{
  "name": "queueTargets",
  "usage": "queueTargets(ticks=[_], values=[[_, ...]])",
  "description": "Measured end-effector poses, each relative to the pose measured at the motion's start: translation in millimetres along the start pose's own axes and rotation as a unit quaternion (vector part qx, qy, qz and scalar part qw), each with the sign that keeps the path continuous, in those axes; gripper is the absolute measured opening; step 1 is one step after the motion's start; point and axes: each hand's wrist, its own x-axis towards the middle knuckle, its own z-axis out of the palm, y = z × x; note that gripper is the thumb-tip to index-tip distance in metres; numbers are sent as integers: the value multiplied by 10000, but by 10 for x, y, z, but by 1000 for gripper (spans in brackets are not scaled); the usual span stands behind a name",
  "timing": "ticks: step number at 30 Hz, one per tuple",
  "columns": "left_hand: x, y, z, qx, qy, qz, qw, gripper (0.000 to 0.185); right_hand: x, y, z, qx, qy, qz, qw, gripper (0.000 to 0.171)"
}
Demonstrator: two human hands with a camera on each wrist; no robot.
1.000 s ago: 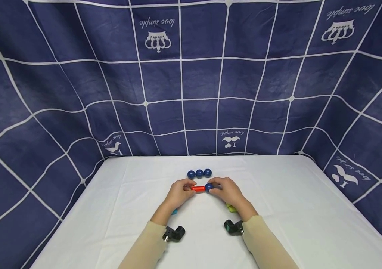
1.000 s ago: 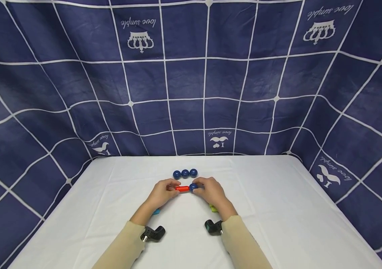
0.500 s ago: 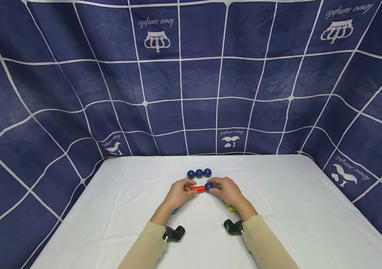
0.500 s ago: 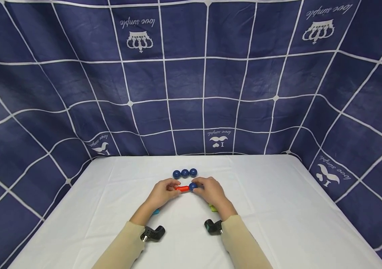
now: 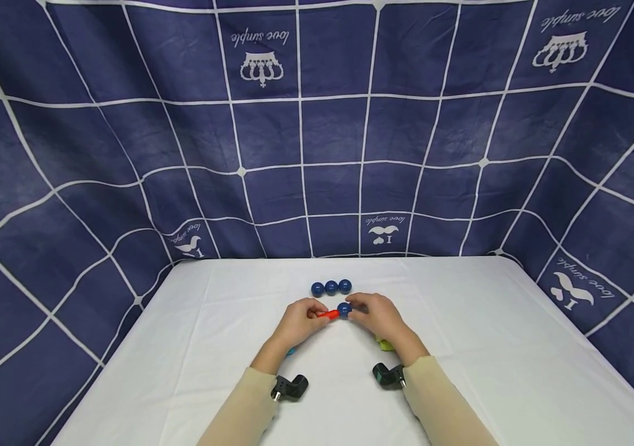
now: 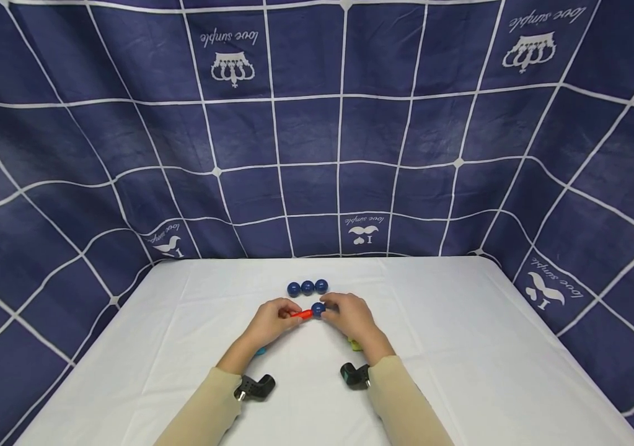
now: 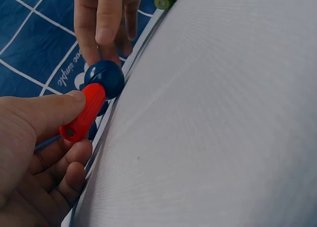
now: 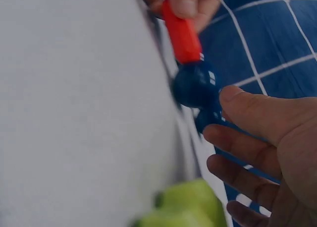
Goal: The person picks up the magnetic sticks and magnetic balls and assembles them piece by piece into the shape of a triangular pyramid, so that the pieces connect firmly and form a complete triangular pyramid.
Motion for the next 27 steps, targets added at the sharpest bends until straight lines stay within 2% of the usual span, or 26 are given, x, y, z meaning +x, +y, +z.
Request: queueTargets(ticks=[5,15,19,27], values=[[11,-4,22,74,91,3,9999,13,-25,103,-208,472,-278,161,9984,24],[-7,-1,22,75,199,-31,9998,10,-136,340,-504,934,-1243,459,9868,15],[-13,-14,22,71,208,-20,9998,10,-177,411,-579,916,-1545,446,9827,12],[-11,-22,14,80,230,18,9997,11,-212,499,-650,782,-1797,471,9795,8]])
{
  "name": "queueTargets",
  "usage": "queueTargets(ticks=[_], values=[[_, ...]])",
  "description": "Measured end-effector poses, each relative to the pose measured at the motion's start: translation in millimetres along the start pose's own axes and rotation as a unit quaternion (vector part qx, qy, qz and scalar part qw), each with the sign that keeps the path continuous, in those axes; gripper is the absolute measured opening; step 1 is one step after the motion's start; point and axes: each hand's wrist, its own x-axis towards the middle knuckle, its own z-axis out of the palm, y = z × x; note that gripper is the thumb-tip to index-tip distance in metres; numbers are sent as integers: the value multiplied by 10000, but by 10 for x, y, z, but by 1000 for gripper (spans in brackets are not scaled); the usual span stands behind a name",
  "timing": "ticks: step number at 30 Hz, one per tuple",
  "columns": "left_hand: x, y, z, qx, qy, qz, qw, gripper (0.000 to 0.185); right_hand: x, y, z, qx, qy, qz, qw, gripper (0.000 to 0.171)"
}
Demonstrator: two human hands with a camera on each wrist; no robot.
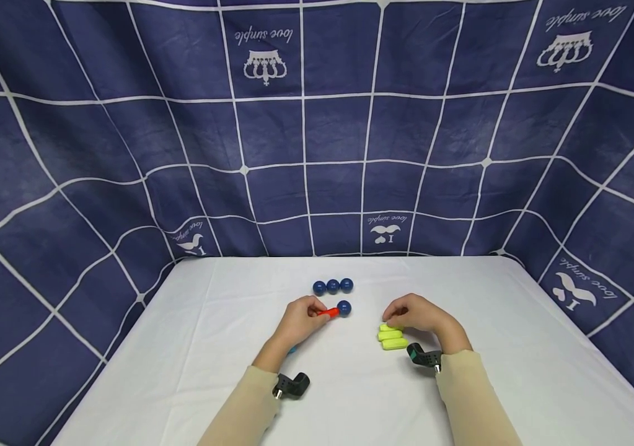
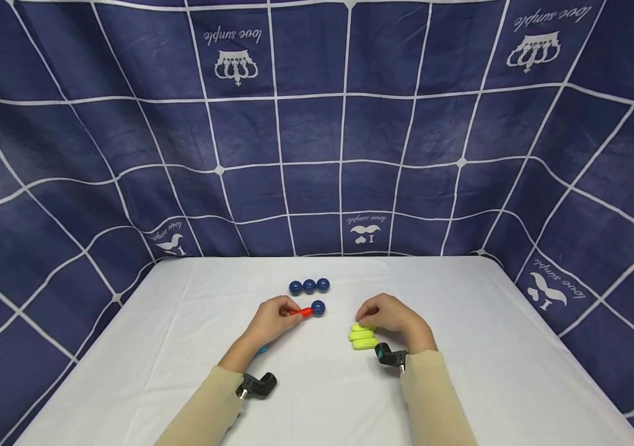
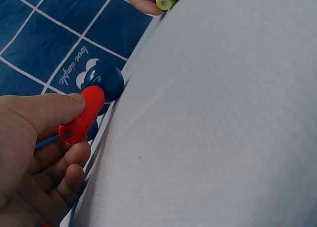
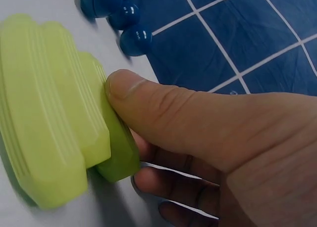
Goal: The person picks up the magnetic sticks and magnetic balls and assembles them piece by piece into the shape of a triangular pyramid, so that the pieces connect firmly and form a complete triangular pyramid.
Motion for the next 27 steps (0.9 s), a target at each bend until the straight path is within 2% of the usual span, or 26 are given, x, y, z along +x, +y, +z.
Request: queueTargets(ticks=[18,27], values=[[7,23,-12,144,-18,-48,9999,11,-18,15,-13,-65,-245,-152,9996,8],[11,13,-14,125,-44,-58,9999,11,23,-20,23,97,-38,12,9999,8]])
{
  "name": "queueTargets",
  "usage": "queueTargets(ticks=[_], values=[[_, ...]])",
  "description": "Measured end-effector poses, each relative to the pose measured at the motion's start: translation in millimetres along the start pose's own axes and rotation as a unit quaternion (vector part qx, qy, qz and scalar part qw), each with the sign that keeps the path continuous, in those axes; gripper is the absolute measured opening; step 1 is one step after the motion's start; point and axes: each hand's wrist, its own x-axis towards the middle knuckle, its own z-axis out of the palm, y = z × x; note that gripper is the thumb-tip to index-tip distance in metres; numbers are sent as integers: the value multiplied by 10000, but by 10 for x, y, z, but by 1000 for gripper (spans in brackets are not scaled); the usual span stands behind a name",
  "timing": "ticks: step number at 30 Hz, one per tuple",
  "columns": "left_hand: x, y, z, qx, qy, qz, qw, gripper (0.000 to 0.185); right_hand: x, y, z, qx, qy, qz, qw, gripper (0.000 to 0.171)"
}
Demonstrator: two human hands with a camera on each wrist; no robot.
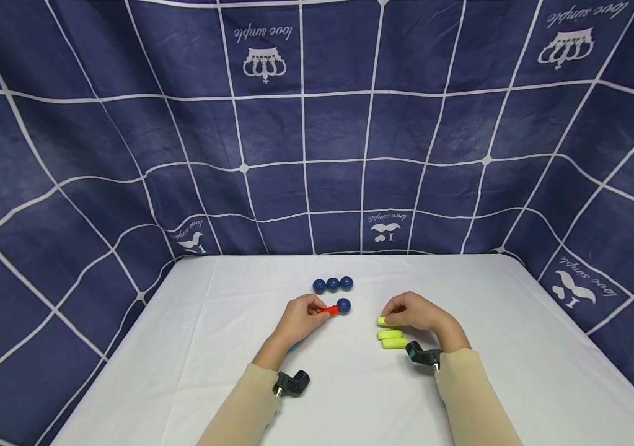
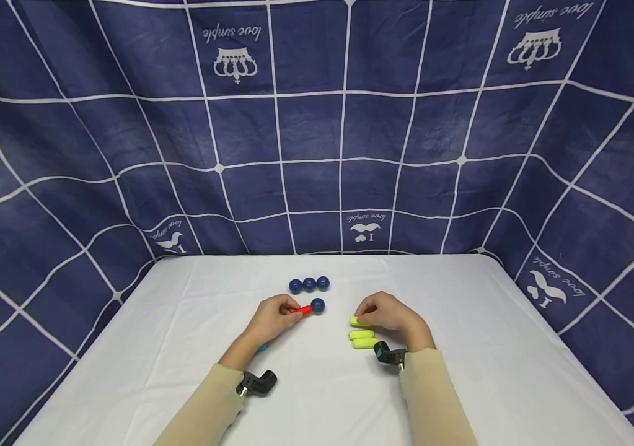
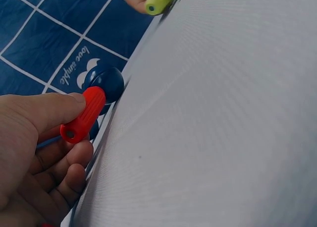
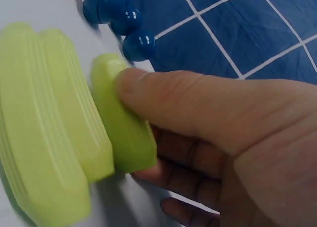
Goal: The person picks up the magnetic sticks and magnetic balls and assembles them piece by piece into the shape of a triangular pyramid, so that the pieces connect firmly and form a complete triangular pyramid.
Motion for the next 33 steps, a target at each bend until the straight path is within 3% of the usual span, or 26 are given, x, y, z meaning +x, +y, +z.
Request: queueTargets(ticks=[9,19,33], values=[[0,-26,9,-39,3,-15,10000,13,147,-62,162,132,797,-157,9966,6],[-8,0,12,-82,0,2,10000,13,261,-207,343,291,1285,-70,9913,6],[-8,-6,23,-83,-39,-90,9999,13,326,-337,475,-27,1499,13,9887,5]])
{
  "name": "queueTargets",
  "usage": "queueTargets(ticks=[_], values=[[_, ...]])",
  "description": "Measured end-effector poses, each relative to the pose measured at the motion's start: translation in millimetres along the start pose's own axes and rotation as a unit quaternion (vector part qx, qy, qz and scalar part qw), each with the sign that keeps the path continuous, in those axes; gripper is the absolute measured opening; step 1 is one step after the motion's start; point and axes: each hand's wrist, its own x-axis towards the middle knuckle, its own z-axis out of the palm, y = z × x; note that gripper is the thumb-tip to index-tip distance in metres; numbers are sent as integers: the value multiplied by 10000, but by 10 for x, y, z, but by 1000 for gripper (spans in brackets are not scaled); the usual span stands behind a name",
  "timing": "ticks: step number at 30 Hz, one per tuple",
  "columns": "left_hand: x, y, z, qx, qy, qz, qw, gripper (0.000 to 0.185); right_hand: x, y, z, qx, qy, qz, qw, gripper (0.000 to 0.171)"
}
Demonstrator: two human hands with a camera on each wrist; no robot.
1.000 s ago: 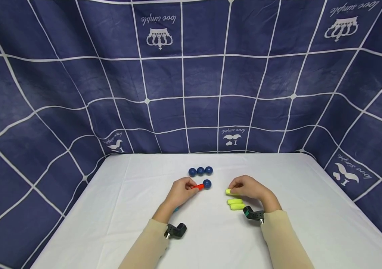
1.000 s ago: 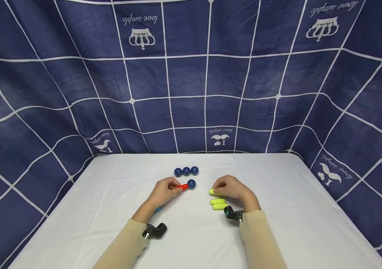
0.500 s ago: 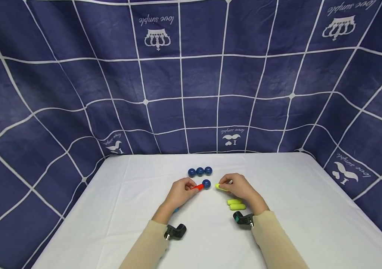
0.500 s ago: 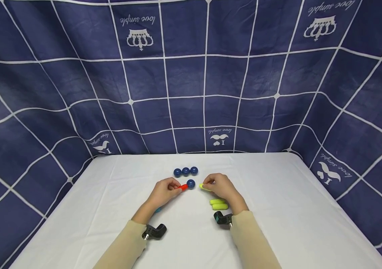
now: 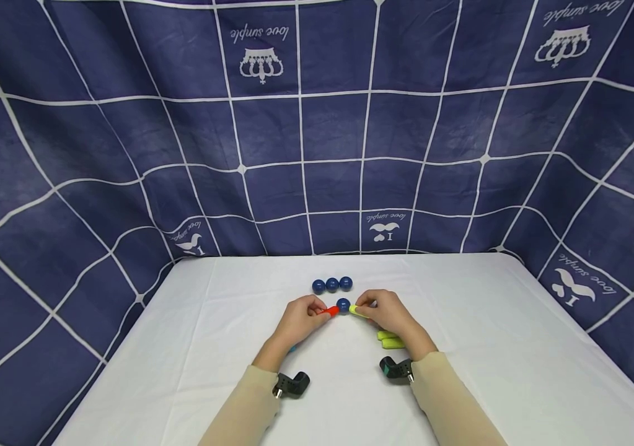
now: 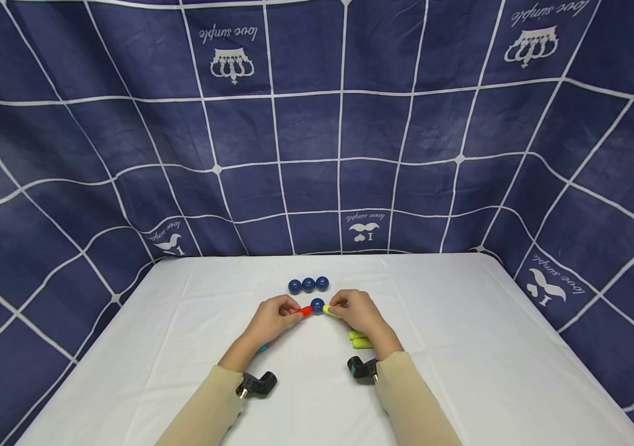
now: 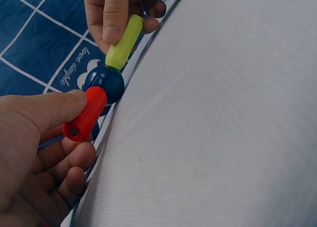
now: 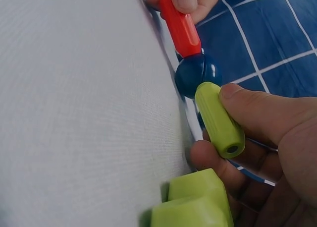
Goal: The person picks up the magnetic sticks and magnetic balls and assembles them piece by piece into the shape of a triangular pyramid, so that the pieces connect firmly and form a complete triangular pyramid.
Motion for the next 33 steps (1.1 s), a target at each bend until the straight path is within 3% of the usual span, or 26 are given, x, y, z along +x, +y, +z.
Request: queueTargets(ticks=[12,24,33], values=[[-4,14,-5,38,-111,4,9999,14,-10,-71,33,203,10,178,9996,7],[-19,39,-24,-14,-169,195,9997,19,-6,-121,66,43,21,-74,10000,12],[-27,42,-35,95,-456,34,9989,26,0,-111,69,-185,-30,-317,9993,19]])
